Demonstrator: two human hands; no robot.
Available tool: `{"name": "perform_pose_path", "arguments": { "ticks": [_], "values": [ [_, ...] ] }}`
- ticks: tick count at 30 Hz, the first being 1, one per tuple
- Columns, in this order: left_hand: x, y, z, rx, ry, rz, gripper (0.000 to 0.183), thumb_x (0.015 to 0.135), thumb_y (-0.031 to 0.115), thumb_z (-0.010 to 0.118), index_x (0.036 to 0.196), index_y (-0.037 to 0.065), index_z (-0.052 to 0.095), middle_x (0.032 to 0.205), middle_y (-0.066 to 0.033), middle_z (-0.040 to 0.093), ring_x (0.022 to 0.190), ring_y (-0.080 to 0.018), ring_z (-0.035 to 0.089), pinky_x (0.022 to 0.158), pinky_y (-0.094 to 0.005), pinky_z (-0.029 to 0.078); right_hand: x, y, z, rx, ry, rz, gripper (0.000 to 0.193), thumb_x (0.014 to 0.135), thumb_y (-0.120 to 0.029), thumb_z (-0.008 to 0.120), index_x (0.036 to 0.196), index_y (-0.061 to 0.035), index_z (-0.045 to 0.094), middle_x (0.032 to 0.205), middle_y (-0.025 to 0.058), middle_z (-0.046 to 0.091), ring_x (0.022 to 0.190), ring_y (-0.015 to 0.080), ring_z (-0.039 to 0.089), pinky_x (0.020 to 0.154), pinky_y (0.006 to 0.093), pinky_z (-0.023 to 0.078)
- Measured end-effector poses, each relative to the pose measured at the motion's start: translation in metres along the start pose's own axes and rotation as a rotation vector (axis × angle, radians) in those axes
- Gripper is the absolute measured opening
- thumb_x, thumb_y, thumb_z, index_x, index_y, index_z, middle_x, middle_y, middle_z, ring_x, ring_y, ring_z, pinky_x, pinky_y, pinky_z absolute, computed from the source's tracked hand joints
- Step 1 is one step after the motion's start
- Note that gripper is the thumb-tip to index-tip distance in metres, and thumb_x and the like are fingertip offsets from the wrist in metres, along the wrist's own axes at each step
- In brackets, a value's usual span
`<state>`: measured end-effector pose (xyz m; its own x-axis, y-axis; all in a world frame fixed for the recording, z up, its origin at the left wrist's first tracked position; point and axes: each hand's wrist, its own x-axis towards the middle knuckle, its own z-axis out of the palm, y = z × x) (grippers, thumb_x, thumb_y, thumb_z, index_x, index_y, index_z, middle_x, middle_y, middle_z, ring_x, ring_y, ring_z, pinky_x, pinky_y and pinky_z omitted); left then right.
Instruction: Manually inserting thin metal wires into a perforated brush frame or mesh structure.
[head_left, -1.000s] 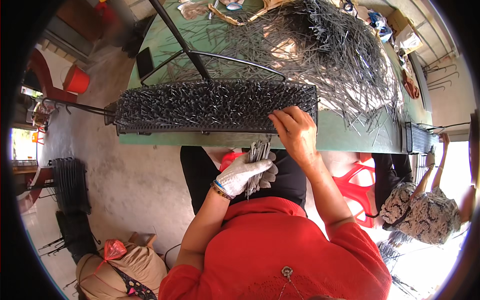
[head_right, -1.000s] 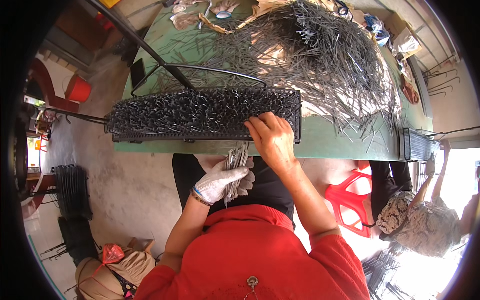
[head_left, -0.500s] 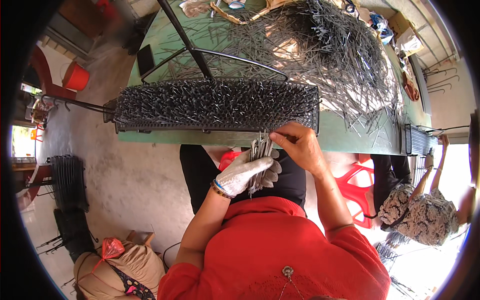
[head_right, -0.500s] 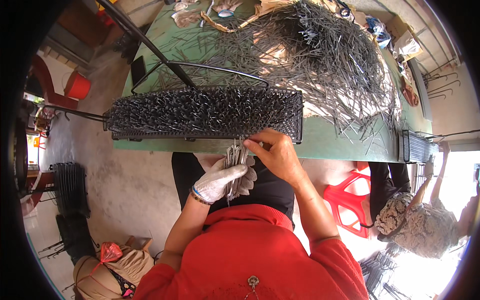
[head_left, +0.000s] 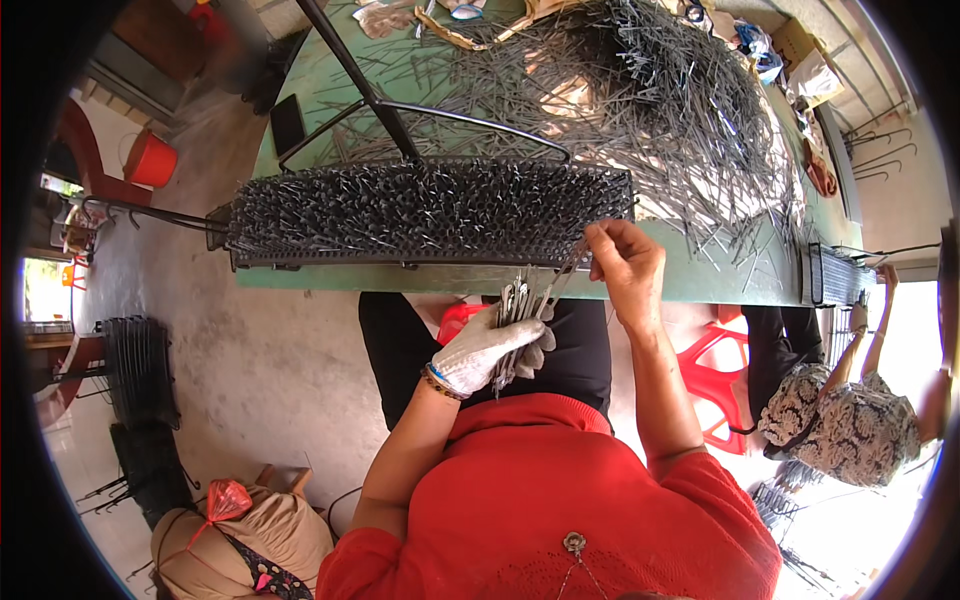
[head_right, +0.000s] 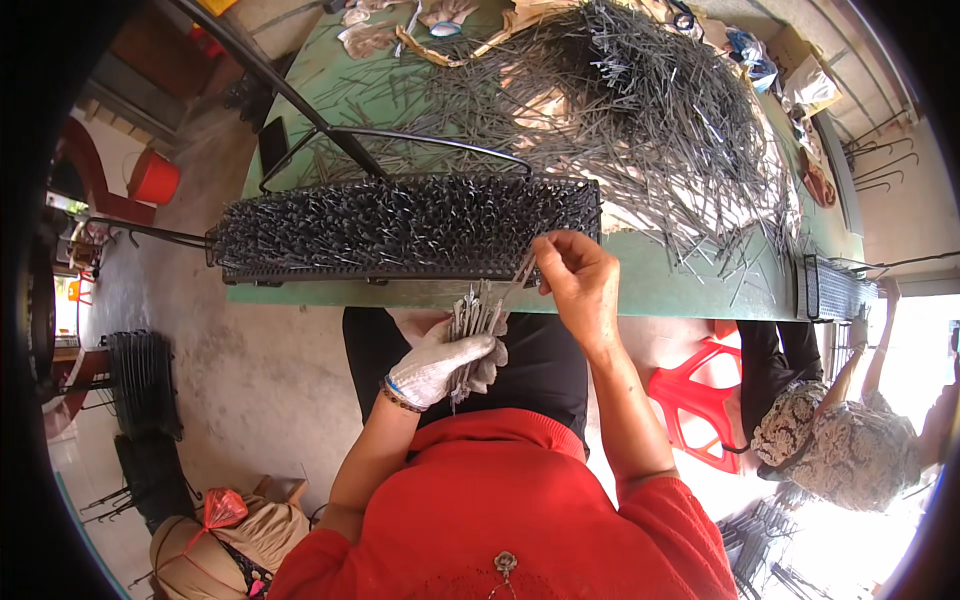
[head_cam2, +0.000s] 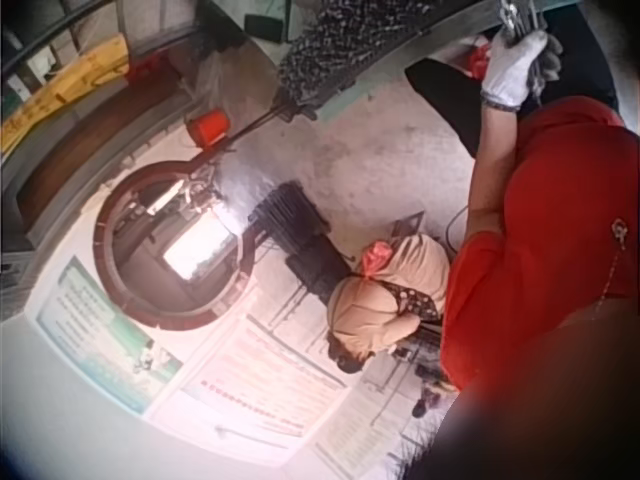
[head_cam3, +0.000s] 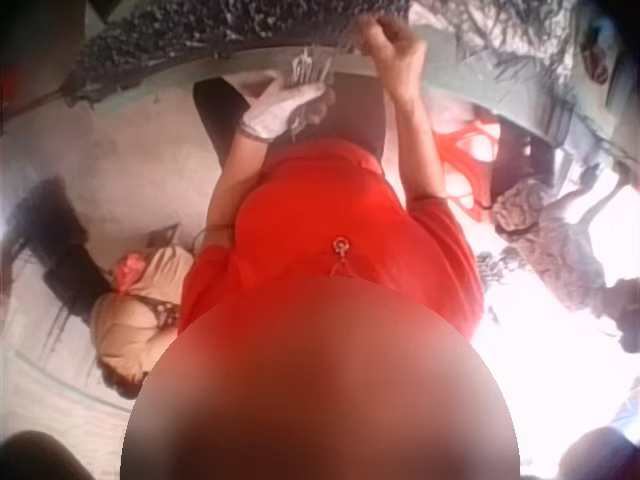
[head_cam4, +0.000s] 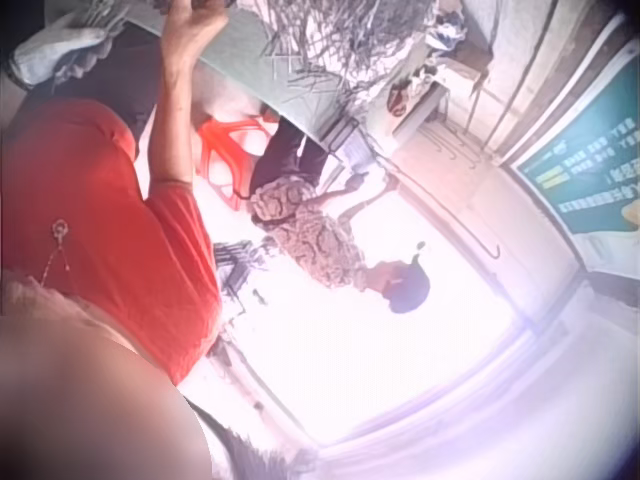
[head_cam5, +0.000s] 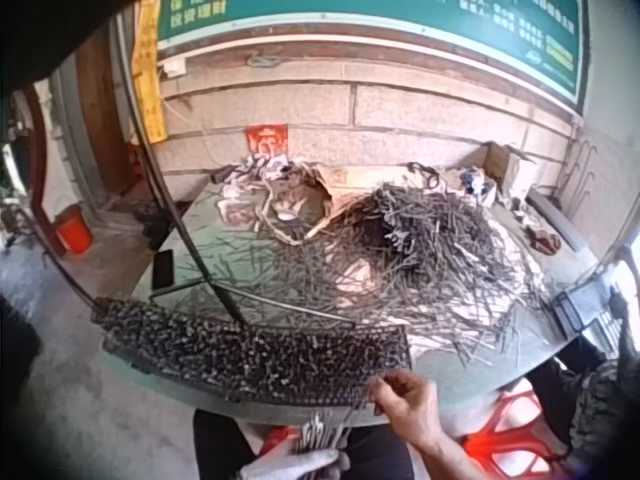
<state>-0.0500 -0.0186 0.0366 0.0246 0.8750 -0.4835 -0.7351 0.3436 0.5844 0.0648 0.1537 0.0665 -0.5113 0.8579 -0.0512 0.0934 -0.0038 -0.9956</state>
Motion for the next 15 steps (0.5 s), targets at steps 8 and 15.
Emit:
{"name": "perform_pose_path", "arguments": {
  "ticks": [8,15],
  "values": [
    [-0.004,-0.001,-0.008,0.109,0.045,-0.003,0.030,0.094,0.022,0.059,0.117,0.003,0.056,0.087,-0.0056,0.066,0.064,-0.0075,0.062,0.054,-0.0206,0.052,0.013,0.001,0.001,-0.001,0.133,-0.185,0.017,0.090,-0.013,0.068,0.094,0.0028,0.066,0.072,0.0008,0.064,0.055,0.0048,0.054,0.051,0.0198,0.044],
    [-0.003,0.000,-0.005,0.094,0.029,-0.018,0.028,0.095,0.023,0.059,0.115,0.004,0.057,0.086,-0.0053,0.066,0.063,-0.0074,0.062,0.053,-0.0205,0.052,0.008,0.008,0.017,-0.282,0.039,-0.560,0.009,0.087,0.000,0.067,0.094,0.0034,0.063,0.082,0.0076,0.066,0.067,0.0129,0.067,0.061,0.0239,0.051]
  ]
}}
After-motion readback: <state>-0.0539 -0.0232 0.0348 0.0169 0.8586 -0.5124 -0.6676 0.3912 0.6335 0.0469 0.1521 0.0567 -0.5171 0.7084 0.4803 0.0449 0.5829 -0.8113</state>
